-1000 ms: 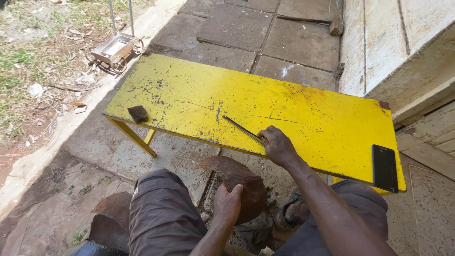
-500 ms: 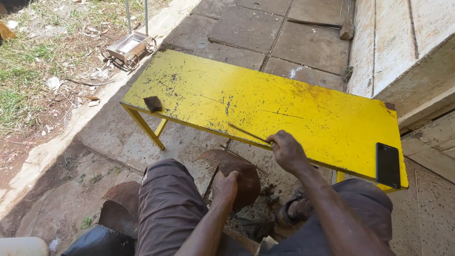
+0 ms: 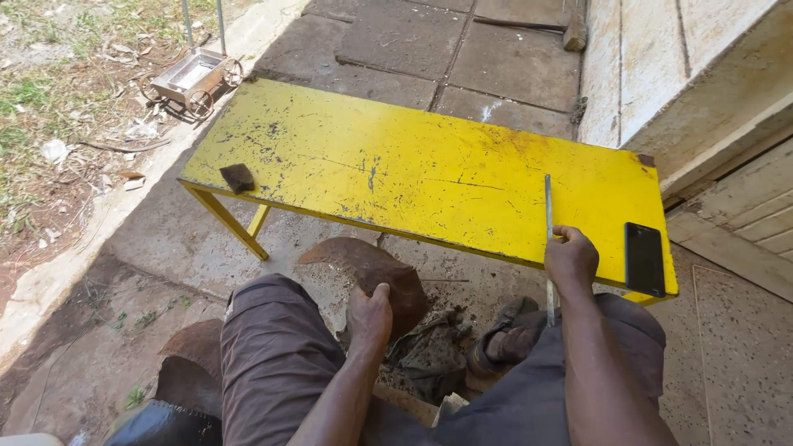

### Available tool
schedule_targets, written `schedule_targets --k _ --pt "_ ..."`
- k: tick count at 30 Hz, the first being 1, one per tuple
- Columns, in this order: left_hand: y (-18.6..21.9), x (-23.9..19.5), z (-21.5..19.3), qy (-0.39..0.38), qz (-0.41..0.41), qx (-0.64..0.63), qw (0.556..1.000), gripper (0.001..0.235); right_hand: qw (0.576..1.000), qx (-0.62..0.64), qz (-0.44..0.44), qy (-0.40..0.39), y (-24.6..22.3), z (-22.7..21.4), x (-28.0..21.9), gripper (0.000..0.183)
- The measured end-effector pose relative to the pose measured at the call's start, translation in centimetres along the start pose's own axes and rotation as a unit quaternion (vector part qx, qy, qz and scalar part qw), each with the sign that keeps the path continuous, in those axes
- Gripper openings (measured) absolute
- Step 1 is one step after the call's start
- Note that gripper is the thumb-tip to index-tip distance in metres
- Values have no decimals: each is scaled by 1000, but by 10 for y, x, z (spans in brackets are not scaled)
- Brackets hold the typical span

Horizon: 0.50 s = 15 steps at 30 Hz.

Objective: Filing the edges of a curved metal piece to smooth and shape it

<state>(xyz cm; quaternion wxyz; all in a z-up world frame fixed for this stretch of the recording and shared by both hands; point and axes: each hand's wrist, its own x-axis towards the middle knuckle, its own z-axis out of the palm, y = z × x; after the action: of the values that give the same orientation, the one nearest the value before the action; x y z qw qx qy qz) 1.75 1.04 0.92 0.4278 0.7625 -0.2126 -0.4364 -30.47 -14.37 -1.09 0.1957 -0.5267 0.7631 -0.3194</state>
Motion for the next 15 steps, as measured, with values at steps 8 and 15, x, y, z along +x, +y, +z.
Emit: schedule_targets --k 8,15 --pt "-26 15 21 -9 12 0 1000 43 994 -84 -66 -13 13 20 17 32" --pt "-38 21 23 -5 30 4 1000 41 964 -43 -210 -155 -76 79 -39 33"
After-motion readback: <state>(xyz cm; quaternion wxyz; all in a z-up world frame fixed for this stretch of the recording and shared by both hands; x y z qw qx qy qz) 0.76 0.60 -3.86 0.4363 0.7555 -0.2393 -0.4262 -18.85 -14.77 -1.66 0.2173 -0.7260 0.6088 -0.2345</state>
